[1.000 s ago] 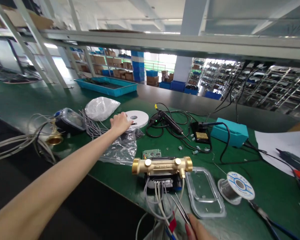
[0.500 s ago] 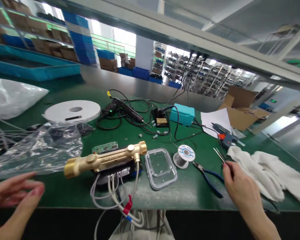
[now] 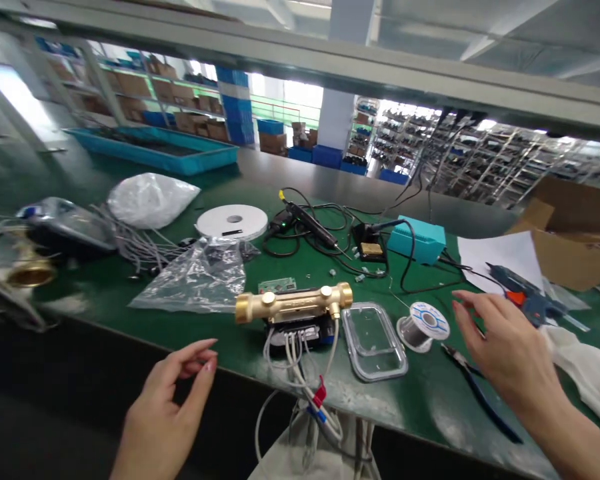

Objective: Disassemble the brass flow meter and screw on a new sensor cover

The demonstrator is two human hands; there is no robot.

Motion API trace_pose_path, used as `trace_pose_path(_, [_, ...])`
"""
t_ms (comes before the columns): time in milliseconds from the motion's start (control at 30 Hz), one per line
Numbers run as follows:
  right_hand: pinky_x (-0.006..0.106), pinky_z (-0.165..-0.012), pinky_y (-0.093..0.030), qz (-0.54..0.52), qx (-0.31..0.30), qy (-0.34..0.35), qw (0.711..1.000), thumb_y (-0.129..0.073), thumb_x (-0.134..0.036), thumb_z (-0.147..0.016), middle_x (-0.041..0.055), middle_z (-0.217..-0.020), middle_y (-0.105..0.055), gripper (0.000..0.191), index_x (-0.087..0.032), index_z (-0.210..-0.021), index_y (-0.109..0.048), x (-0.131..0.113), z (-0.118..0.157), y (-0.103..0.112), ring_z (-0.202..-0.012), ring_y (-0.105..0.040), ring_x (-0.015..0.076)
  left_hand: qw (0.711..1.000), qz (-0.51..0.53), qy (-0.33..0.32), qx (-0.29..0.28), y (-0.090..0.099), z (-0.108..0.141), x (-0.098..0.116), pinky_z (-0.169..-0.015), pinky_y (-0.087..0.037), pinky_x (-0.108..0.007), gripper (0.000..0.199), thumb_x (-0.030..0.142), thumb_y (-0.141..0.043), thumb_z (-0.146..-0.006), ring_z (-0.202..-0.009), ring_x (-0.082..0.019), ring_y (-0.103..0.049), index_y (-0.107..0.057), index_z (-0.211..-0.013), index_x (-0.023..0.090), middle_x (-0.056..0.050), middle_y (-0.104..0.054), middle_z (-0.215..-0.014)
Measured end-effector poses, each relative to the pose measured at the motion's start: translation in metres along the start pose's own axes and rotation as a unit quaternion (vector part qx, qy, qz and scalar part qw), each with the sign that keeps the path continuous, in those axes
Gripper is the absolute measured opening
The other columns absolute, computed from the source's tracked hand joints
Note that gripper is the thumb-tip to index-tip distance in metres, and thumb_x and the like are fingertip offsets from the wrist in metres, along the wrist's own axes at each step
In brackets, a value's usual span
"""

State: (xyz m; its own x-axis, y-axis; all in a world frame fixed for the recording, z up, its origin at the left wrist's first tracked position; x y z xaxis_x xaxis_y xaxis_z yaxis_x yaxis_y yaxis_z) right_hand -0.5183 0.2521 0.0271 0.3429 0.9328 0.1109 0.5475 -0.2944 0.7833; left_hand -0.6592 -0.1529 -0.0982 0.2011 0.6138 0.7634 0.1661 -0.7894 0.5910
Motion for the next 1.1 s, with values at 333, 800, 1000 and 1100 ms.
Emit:
trace_pose_path(333, [0.043, -0.099, -0.042, -0.132, -0.121, 0.283, 0.942, -0.053, -0.015, -0.086, 0.0065, -0.091, -0.068, 0.019, -0.013, -0.103, -0.061, -0.231, -0.046, -0.026, -0.086, -0.063, 0.0205, 0.983, 0.154, 0.04, -0.087, -0.021, 0.018, 0.015, -0.089, -0.046, -0.035, 0.039, 0.051, -0.052, -0.085, -0.094, -0.021, -0.057, -0.055, -0.108, 0.021, -0.004, -0.06, -0.104])
trace_pose_path(800, [0.027, -0.06, -0.047, -0.598, -0.127, -0.209, 0.764, -0.052, -0.048, -0.083, 0.0034, -0.083, -0.068, 0.037, -0.018, -0.102, -0.06, -0.177, -0.019, -0.055, -0.067, -0.059, 0.0157, 0.797, 0.493, 0.209, -0.278, -0.035, 0.014, 0.054, -0.08, -0.05, -0.028, 0.056, 0.057, -0.049, -0.09, -0.089, -0.022, -0.061, -0.049, -0.116, 0.007, -0.016, -0.062, -0.098])
trace_pose_path(1000, [0.02, -0.041, -0.031, -0.748, -0.135, -0.367, 0.537, -0.071, -0.053, -0.065, -0.009, -0.05, -0.048, 0.041, -0.019, -0.08, -0.056, -0.193, 0.016, -0.084, -0.041, -0.038, 0.0066, 0.805, 0.488, 0.235, -0.241, -0.041, 0.01, 0.072, -0.044, -0.047, -0.021, 0.056, 0.059, -0.056, -0.085, -0.055, -0.018, -0.061, -0.035, -0.115, 0.017, -0.004, -0.057, -0.077])
trace_pose_path(1100, [0.02, -0.042, -0.031, -0.779, -0.156, -0.381, 0.473, -0.077, -0.049, -0.059, -0.0089, -0.051, -0.051, 0.044, -0.018, -0.083, -0.057, -0.199, 0.026, -0.089, -0.042, -0.04, 0.0064, 0.785, 0.475, 0.271, -0.292, -0.051, 0.015, 0.071, -0.033, -0.038, -0.016, 0.055, 0.062, -0.055, -0.083, -0.043, -0.015, -0.055, -0.038, -0.107, 0.016, -0.004, -0.058, -0.071])
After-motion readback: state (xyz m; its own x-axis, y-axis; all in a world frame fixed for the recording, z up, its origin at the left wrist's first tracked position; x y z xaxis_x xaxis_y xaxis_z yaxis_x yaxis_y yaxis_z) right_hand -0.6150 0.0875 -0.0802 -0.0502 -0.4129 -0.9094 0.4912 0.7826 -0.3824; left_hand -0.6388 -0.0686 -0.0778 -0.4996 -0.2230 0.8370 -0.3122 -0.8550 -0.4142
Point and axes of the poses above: each hand's wrist, its own z-axis away from the middle knuckle, its own y-axis out of the back of the hand, x = y × z, the point moved 5 cm from there along -z, towards the middle knuckle
